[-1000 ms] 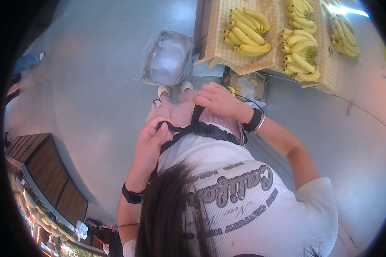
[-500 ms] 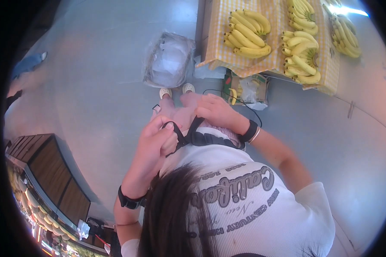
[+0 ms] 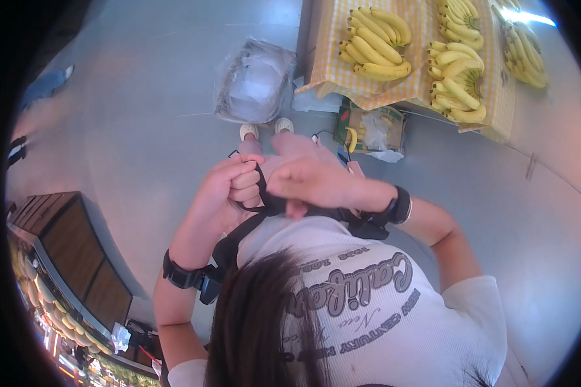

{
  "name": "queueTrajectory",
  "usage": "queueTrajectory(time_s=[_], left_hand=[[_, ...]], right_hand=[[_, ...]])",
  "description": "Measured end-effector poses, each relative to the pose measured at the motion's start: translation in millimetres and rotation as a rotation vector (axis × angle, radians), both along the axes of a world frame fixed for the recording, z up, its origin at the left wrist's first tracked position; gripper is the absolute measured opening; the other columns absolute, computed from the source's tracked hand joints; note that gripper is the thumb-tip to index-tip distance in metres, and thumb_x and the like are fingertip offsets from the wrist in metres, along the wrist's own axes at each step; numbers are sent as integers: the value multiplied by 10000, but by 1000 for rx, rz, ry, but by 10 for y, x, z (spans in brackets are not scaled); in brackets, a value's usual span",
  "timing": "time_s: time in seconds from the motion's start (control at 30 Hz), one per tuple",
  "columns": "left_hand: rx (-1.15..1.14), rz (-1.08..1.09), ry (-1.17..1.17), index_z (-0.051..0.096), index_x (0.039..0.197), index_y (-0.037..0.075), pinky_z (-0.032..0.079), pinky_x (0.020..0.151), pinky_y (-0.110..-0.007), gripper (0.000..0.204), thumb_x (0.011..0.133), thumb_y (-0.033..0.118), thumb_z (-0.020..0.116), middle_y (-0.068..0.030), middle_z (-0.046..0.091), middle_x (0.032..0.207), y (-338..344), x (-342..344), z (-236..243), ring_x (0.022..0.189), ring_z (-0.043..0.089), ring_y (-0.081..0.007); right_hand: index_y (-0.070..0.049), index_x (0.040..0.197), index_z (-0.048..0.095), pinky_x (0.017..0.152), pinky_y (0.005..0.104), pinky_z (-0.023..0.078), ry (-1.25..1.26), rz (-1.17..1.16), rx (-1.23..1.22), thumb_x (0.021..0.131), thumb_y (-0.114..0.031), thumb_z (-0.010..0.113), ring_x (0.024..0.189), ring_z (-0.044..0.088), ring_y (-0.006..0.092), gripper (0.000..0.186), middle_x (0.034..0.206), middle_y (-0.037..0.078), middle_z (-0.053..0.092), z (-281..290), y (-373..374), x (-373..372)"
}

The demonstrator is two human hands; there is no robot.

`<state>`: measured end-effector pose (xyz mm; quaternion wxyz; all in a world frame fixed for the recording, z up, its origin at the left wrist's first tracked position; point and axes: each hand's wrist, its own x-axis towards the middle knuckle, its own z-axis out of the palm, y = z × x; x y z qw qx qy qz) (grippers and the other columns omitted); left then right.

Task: The person manipulates a black buckle and strap on a waist-mounted harness, repeatedly pulling the webbing through the plastic buckle to tighten it.

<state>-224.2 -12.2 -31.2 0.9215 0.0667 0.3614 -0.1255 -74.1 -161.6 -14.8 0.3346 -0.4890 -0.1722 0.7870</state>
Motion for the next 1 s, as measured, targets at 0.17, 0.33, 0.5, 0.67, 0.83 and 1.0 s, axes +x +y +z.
queueTrajectory(time_s=[0.17, 0.33, 0.5, 0.67, 0.83, 1.0], left_hand=[[90, -49, 67, 513, 1024, 6, 200, 437, -216, 129, 947, 60, 425, 68, 280, 577, -37, -23, -43, 461, 246, -43], [368, -163, 56, 509, 1018, 14, 173, 434, -208, 106, 935, 53, 455, 61, 303, 595, -84, -28, 42, 475, 233, -28], [739, -280, -51, 517, 976, 12, 363, 533, -255, 84, 931, 72, 478, -22, 485, 682, -255, -7, 123, 586, 443, -101], [1618, -435, -256, 512, 960, 49, 310, 554, -182, 81, 964, 121, 476, -10, 516, 793, -527, 157, 303, 592, 362, -25], [887, -274, -90, 516, 980, 52, 278, 509, -196, 112, 976, 159, 483, 56, 378, 612, -379, 87, 217, 519, 305, -28], [583, -31, -22, 506, 993, 42, 209, 458, -211, 134, 980, 174, 488, 92, 287, 538, -332, 18, 148, 463, 232, -19]], right_hand=[[-5, 972, 606, 606, 232, 475, 81, -58, 171, 985, -181, 480, 674, 607, 99, 216, 804, 58, 659, -170, -74, -116], [-22, 970, 617, 618, 299, 462, -420, 154, 353, 822, -209, 694, 697, 594, 166, 251, 705, 76, 598, -106, -20, -75], [-37, 1030, 578, 637, 319, 463, -409, 12, 346, 770, -272, 728, 709, 584, 194, 381, 775, 85, 602, -474, 11, -183], [-21, 994, 610, 646, 317, 473, -391, -174, 756, 814, -168, 654, 719, 595, 206, 237, 798, 98, 625, -707, 65, -283], [-33, 961, 630, 631, 257, 464, -231, 108, 373, 835, -157, 645, 712, 582, 121, 177, 763, 59, 618, -552, 64, -26], [-49, 953, 606, 622, 198, 429, 207, 106, 178, 885, -218, 654, 701, 541, 51, 188, 764, -22, 582, -662, -47, 98]])
